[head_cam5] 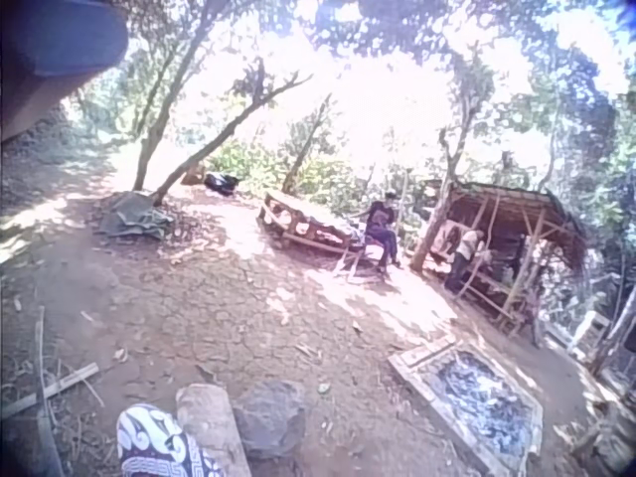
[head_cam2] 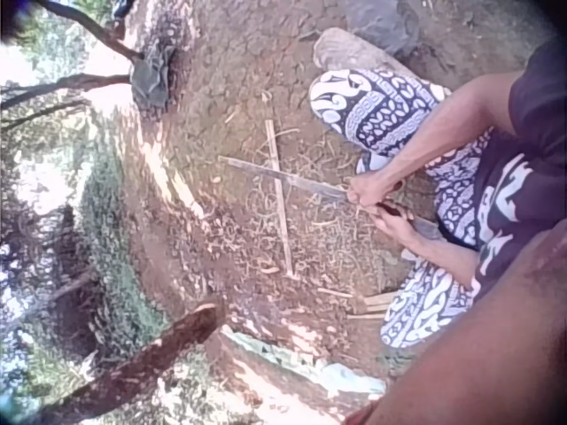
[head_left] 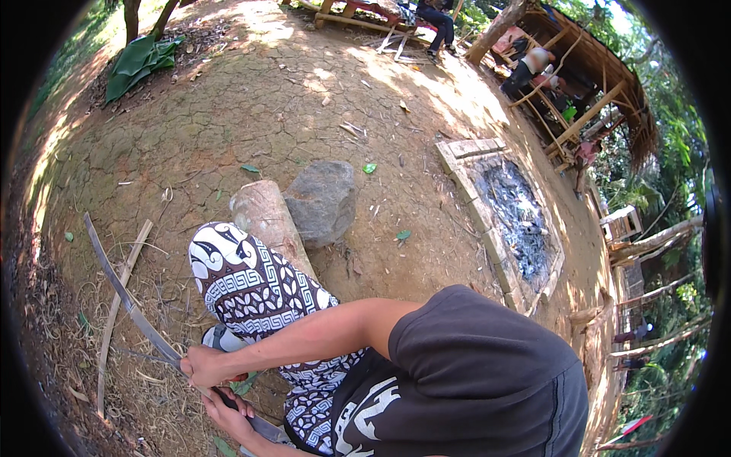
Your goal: The person uses a blade to shave a thin strip of bamboo by hand while seated on a log outdoors.
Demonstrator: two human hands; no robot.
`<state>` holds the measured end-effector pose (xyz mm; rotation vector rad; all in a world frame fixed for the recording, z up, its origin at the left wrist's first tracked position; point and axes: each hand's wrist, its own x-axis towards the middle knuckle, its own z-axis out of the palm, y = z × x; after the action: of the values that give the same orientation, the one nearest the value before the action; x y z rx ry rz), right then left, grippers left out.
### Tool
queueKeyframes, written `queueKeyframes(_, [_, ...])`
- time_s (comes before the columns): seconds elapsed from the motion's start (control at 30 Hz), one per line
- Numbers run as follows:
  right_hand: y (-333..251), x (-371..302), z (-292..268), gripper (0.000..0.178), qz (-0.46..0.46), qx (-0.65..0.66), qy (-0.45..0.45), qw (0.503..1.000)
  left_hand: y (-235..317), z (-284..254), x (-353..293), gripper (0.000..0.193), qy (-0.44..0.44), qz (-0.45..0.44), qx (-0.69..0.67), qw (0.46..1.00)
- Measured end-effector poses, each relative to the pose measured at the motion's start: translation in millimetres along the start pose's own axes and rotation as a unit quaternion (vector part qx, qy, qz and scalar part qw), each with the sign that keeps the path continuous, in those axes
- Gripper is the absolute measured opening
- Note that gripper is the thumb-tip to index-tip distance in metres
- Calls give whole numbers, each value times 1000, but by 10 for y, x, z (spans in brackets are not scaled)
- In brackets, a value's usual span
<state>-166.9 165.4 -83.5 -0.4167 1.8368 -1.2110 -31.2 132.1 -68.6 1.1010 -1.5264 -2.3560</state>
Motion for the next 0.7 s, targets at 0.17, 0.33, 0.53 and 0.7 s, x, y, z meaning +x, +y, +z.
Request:
queueKeyframes(0.17, [-151,-92,-52,28,2,-12,-10,1000,-103,-160,72,33,-20,-17,-40,999])
queueKeyframes(0.33, [-59,-24,-19,23,-10,-2,-1,1000,-130,-203,89,36,-35,-18,-63,997])
queueKeyframes(0.53, [-80,-34,-22,17,-9,21,-9,1000,-91,-172,68,34,-28,-8,-68,997])
queueKeyframes(0.7, [-96,-26,-16,18,-16,6,-14,1000,-69,-185,61,34,-24,-10,-68,997])
